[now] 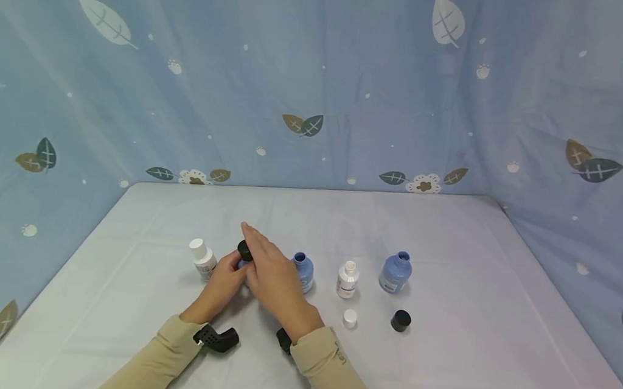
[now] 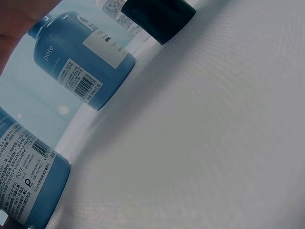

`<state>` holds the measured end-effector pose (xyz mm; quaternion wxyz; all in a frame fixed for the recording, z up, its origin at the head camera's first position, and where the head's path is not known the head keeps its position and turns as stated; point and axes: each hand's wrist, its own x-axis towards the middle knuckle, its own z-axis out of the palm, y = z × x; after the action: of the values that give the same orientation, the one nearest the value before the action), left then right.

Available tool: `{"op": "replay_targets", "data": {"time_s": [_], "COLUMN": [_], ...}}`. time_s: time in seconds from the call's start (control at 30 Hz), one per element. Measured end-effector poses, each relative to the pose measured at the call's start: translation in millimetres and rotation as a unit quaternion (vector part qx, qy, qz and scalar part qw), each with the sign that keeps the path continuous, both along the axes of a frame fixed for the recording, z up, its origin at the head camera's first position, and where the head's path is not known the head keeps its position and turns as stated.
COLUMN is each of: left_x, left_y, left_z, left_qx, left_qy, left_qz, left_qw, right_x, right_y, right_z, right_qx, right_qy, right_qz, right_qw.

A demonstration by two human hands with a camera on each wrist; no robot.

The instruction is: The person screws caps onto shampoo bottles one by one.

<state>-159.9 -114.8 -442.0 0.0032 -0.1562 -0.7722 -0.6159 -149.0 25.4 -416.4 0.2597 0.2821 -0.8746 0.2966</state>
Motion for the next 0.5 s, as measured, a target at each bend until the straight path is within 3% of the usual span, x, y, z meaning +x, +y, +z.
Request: {"op": "replay_targets", "data": {"time_s": [0.5], "left_x": [1.9], "left_y": [0.5], "left_z": [3.3], "left_qx": [-0.033], "left_qy": [0.01], "left_qz": [0.021], "left_qw": [0.9992], "right_x": [-1.3], "right_y": [-0.9], "right_z": [-3.1], "right_qx": [-0.011], "right_qy": [0.01], "right_qz": [0.009], "right_qw": [0.9998]}}
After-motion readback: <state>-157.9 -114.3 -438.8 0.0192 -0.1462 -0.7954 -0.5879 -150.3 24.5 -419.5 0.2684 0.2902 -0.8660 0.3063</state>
